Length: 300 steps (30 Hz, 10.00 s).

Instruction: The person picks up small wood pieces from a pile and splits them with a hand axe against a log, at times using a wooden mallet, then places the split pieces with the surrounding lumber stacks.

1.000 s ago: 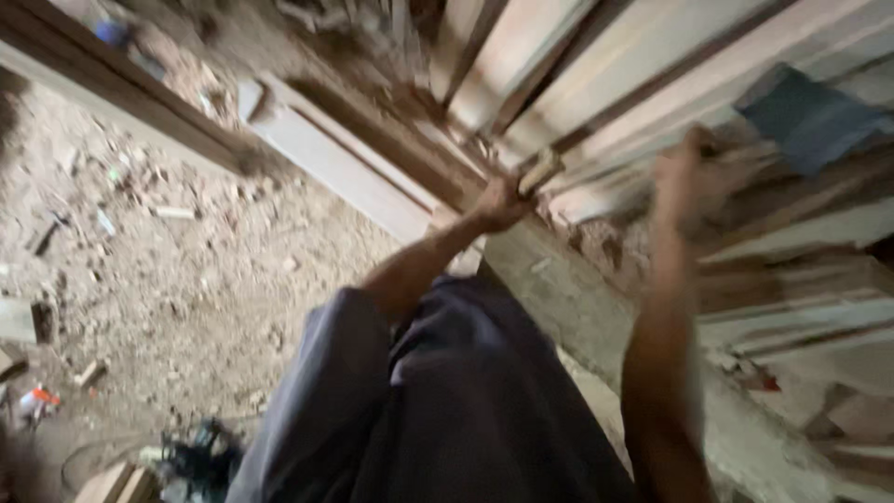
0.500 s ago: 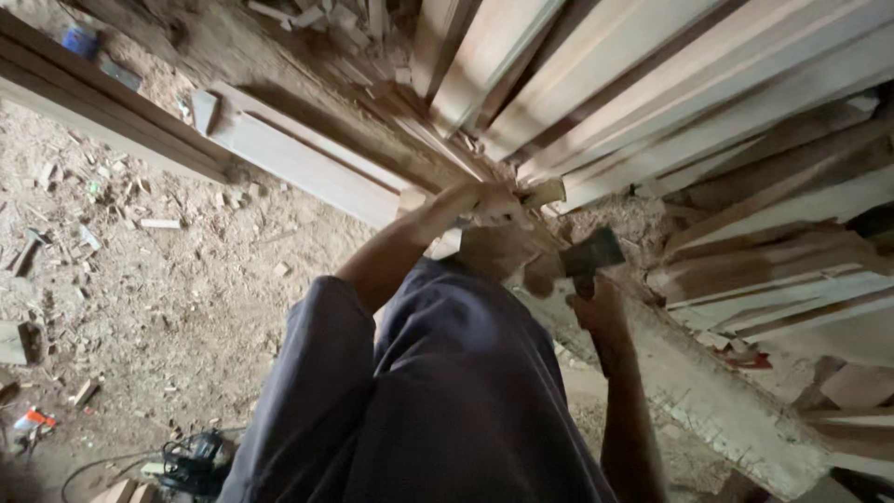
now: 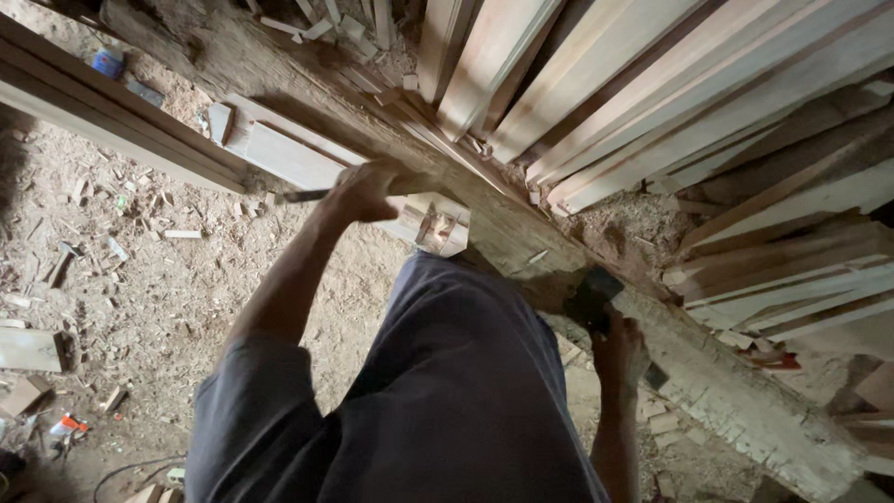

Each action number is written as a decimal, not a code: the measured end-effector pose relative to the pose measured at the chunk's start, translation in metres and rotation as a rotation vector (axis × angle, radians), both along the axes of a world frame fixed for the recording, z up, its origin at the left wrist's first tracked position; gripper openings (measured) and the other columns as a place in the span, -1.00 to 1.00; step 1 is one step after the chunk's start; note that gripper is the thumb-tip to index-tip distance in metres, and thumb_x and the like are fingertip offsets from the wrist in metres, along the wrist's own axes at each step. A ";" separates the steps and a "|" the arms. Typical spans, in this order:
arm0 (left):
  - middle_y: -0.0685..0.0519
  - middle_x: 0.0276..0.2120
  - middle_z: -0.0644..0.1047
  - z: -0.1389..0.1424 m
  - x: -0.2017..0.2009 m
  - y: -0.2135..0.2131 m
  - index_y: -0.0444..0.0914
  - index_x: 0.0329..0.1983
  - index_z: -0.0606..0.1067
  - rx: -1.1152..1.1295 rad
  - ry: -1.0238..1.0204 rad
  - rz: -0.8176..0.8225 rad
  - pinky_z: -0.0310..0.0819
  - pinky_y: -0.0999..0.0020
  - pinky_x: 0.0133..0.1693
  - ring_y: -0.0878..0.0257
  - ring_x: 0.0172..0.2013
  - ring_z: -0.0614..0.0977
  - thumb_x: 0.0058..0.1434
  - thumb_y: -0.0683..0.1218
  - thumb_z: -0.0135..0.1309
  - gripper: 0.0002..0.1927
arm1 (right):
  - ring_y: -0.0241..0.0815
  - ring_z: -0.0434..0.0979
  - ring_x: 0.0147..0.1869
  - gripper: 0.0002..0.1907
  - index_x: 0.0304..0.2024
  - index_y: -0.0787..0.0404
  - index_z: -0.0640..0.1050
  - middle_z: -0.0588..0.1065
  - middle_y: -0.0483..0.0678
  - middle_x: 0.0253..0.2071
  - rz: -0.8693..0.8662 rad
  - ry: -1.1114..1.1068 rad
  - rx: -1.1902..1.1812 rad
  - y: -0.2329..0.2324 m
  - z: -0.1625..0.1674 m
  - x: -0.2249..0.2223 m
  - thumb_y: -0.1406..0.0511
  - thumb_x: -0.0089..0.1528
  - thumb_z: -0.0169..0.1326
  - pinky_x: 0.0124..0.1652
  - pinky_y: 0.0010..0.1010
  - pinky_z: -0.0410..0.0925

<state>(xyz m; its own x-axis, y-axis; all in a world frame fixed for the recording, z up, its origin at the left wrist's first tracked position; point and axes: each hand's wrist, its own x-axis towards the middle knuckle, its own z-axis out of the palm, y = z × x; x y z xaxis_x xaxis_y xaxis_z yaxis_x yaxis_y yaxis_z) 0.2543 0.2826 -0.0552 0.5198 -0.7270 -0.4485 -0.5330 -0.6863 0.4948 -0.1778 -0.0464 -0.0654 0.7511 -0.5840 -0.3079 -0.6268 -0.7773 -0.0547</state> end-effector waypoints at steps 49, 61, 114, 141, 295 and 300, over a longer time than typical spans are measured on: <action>-0.21 0.47 0.06 -0.029 -0.067 -0.051 -0.09 0.47 0.09 -0.059 -0.060 0.046 0.55 -0.14 -0.14 -0.25 0.00 0.59 -0.07 0.07 0.37 0.06 | -0.06 0.44 0.14 -0.61 -0.05 0.09 0.58 0.48 -0.07 -0.05 0.578 -0.267 0.106 0.046 0.043 0.229 0.30 0.04 0.27 0.17 -0.12 0.34; -0.22 0.49 0.08 -0.039 -0.067 -0.046 -0.06 0.51 0.12 -0.074 -0.085 0.016 0.56 -0.13 -0.08 -0.24 -0.01 0.62 -0.03 0.11 0.37 0.05 | 0.12 0.44 0.16 -0.67 -0.06 0.02 0.60 0.45 0.13 0.05 0.457 -0.291 -0.194 0.067 0.043 0.193 0.02 0.28 0.05 0.11 0.08 0.31; -0.04 0.41 0.28 -0.037 0.006 -0.024 -0.13 0.55 0.02 -0.166 1.235 -0.018 0.24 0.25 0.25 0.15 0.33 0.32 -0.17 -0.03 0.40 0.22 | -0.33 0.33 -0.50 -0.79 0.06 0.28 0.44 0.34 -0.14 -0.49 -1.121 -1.298 0.923 0.046 0.049 0.091 0.42 0.37 0.04 -0.48 -0.44 0.26; -0.23 0.26 0.45 -0.116 -0.343 -0.631 -0.34 0.33 0.37 -0.895 2.161 0.498 0.44 -0.01 0.19 -0.14 0.19 0.52 0.38 0.35 -0.02 -0.24 | -0.28 0.24 -0.57 -0.71 0.04 0.30 0.45 0.30 -0.10 -0.55 -1.777 -1.140 0.798 -0.096 0.031 -0.201 0.40 0.26 0.08 -0.58 -0.40 0.13; 0.13 -0.23 0.59 0.034 -0.177 -0.178 -0.17 -0.33 0.42 -1.397 0.564 0.395 0.54 0.43 -0.14 0.41 -0.20 0.58 0.35 -0.16 0.28 -0.76 | -0.15 0.55 -0.39 -0.71 -0.10 0.28 0.54 0.53 -0.03 -0.38 0.044 -1.184 0.248 -0.112 0.320 0.073 0.27 0.20 0.25 -0.38 -0.28 0.43; 0.08 -0.47 0.50 0.040 -0.178 -0.170 -0.35 -0.29 0.55 -1.065 0.424 0.526 0.38 0.39 -0.27 0.38 -0.41 0.47 0.46 -0.19 0.29 -0.79 | -0.09 0.56 -0.42 -0.72 -0.17 0.32 0.55 0.54 0.02 -0.42 0.088 -1.180 0.056 -0.041 0.329 0.156 0.25 0.18 0.25 -0.40 -0.22 0.42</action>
<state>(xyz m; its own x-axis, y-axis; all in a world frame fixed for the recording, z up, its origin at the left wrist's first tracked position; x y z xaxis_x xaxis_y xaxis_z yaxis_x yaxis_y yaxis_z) 0.0764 0.1123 -0.0151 0.8148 -0.5790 0.0295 0.0184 0.0768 0.9969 -0.0214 -0.0878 0.2635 0.6251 -0.5236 0.5789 -0.1105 -0.7935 -0.5985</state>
